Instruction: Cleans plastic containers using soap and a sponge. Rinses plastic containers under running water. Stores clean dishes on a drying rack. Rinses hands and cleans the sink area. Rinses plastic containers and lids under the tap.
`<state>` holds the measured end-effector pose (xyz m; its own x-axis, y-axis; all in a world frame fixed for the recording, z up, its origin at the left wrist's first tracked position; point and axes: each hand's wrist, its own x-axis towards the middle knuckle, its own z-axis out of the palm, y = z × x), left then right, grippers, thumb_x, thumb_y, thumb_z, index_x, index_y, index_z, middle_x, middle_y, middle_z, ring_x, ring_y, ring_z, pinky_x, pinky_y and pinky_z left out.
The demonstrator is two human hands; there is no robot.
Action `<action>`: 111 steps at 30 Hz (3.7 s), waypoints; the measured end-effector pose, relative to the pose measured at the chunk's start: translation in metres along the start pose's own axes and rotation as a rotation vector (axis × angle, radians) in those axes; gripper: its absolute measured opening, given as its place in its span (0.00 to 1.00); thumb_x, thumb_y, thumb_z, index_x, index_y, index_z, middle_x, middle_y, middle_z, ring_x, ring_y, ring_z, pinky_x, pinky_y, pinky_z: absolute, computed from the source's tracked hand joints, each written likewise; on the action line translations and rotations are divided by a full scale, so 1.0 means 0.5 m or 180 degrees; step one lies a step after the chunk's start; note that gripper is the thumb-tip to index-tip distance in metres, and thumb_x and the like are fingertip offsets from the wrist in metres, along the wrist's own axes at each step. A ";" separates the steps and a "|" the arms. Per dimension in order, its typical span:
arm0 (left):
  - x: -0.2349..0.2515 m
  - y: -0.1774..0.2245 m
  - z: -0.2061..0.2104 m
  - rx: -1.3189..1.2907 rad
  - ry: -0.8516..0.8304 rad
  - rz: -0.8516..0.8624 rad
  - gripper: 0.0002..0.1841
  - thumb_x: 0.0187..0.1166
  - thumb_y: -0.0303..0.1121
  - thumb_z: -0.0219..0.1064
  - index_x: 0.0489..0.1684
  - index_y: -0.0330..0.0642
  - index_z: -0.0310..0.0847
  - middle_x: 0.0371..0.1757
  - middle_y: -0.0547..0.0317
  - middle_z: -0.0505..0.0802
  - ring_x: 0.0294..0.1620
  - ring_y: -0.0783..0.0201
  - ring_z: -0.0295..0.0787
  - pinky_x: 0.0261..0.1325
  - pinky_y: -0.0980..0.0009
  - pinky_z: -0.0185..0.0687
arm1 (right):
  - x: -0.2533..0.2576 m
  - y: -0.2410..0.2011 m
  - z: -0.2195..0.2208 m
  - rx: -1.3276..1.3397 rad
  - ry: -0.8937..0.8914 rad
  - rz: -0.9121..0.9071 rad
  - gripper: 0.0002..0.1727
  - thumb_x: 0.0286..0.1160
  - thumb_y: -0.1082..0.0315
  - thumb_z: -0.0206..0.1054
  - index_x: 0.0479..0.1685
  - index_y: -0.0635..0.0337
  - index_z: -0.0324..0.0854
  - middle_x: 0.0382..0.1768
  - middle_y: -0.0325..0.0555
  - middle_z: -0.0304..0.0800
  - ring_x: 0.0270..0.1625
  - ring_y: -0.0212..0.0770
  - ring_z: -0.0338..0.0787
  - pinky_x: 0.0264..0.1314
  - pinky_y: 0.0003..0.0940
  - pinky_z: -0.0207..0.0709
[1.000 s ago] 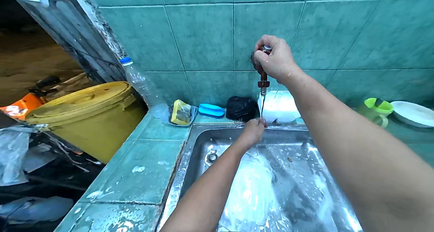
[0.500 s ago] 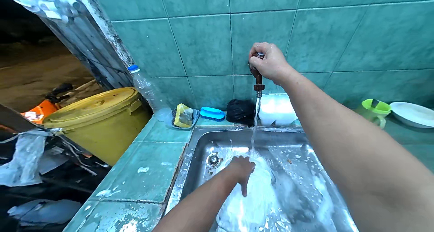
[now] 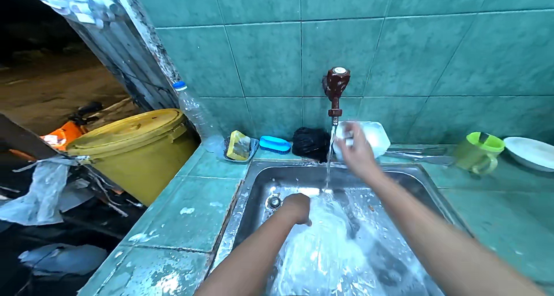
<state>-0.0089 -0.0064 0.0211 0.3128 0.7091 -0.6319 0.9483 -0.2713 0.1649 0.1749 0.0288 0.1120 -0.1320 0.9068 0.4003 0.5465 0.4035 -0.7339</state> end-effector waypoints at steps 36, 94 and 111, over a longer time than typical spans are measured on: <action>0.042 -0.011 0.061 -0.1780 0.0928 -0.0307 0.34 0.73 0.47 0.78 0.79 0.47 0.75 0.79 0.36 0.76 0.79 0.39 0.73 0.78 0.42 0.70 | -0.171 0.193 0.174 -0.0243 -0.1344 0.2243 0.17 0.87 0.68 0.56 0.65 0.70 0.80 0.62 0.65 0.86 0.64 0.55 0.87 0.71 0.52 0.76; -0.009 0.003 -0.037 -0.0841 0.2115 0.0368 0.16 0.82 0.42 0.70 0.60 0.42 0.88 0.58 0.45 0.91 0.57 0.45 0.89 0.62 0.41 0.82 | -0.175 0.181 0.106 0.1035 -0.0552 0.1401 0.22 0.95 0.61 0.50 0.75 0.68 0.72 0.60 0.63 0.87 0.58 0.54 0.90 0.65 0.52 0.82; -0.107 0.037 -0.041 -0.1717 0.2820 0.0846 0.18 0.90 0.27 0.57 0.75 0.44 0.78 0.61 0.45 0.93 0.59 0.45 0.92 0.62 0.41 0.84 | -0.237 0.273 0.108 -0.0338 -0.1870 0.1409 0.21 0.73 0.62 0.77 0.58 0.70 0.85 0.44 0.57 0.88 0.45 0.49 0.85 0.57 0.49 0.78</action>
<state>-0.0070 -0.0361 0.0736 0.2353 0.9483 0.2130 0.6749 -0.3171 0.6663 0.2204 -0.0168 -0.0655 -0.2852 0.9096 -0.3021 0.7244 -0.0019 -0.6894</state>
